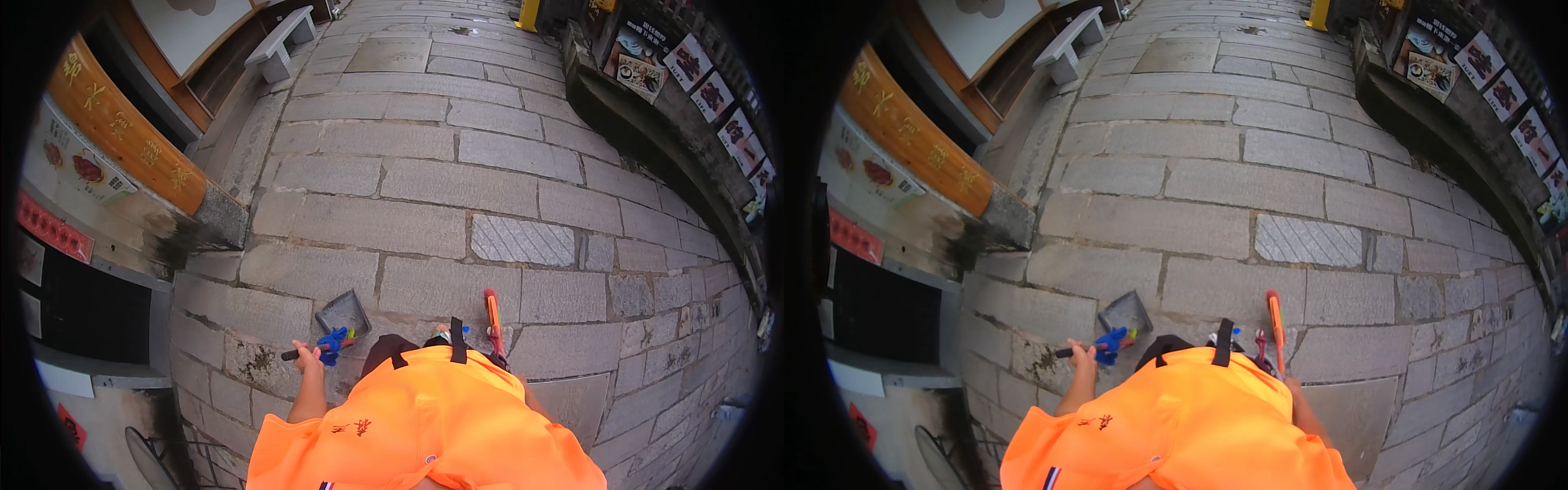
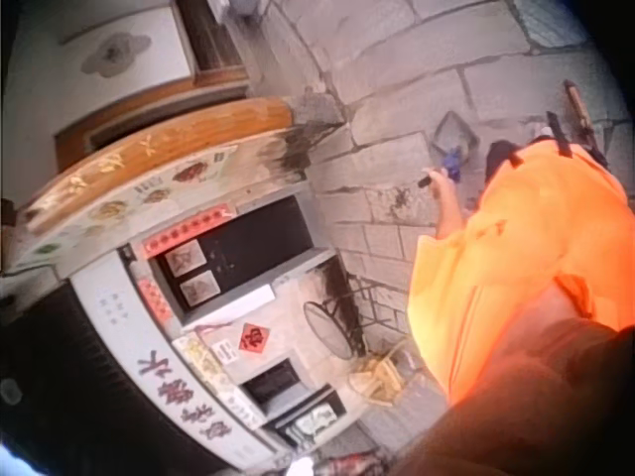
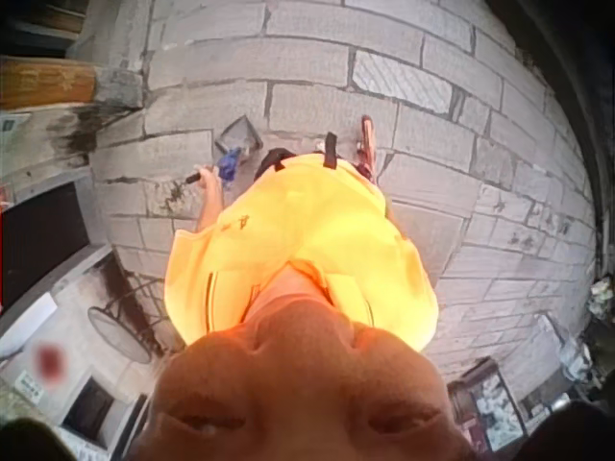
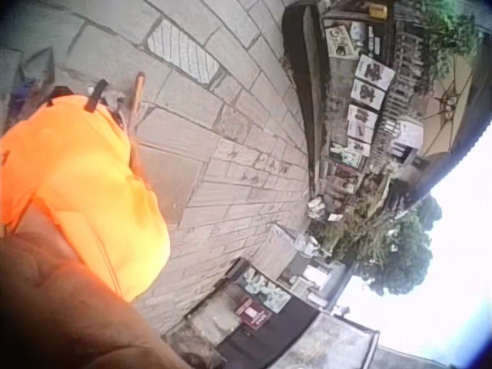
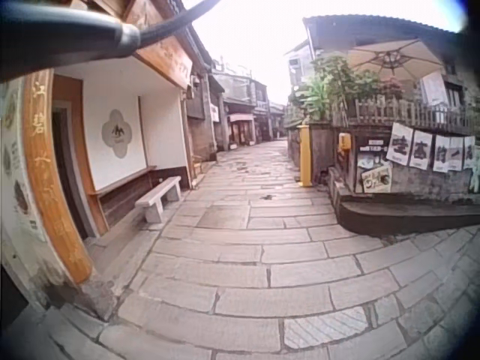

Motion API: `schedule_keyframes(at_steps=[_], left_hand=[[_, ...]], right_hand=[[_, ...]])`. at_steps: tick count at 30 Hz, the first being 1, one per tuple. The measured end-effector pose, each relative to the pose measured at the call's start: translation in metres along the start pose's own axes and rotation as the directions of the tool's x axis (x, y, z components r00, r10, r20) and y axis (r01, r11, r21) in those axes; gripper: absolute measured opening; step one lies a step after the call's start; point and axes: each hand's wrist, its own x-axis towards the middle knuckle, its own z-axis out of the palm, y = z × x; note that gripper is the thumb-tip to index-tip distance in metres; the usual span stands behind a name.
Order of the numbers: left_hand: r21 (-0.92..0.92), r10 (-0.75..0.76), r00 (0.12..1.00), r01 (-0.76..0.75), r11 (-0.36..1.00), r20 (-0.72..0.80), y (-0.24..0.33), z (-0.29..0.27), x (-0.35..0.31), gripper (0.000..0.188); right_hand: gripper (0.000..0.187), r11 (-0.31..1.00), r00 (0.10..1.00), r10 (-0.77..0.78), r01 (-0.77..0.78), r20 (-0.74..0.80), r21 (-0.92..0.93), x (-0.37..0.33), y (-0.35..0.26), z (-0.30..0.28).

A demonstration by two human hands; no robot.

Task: The person sweeps debris from a stone-paved street using a broom and dustpan. They collect leaves and small trash, emptying the dustpan into a bin at 00:23. The person also picks up a small pink wrapper from a chair at 01:02 and continues sweeping along the path.

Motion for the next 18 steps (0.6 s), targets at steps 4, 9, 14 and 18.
schedule_keyframes(at_steps=[4,9,14,18], left_hand=[[-0.010,-0.012,0.999,0.011,1.000,-0.038,0.016,0.089,-0.002,0.046],[-0.005,-0.043,0.995,0.043,0.999,-0.089,0.030,0.204,0.013,0.048],[0.029,-0.121,0.988,0.124,0.992,-0.091,0.052,0.323,0.037,0.047],[0.020,-0.074,0.992,0.077,0.997,-0.100,0.115,0.428,0.050,0.042]], right_hand=[[0.025,0.997,0.999,0.031,-0.033,0.035,0.071,0.038,-0.110,-0.002],[0.012,0.976,0.988,0.084,-0.107,0.126,0.187,0.095,-0.230,0.024],[0.028,0.999,1.000,0.028,-0.027,0.008,-0.035,0.197,-0.285,0.073],[0.024,0.999,0.997,0.013,-0.016,0.081,0.034,0.188,-0.430,0.153]])
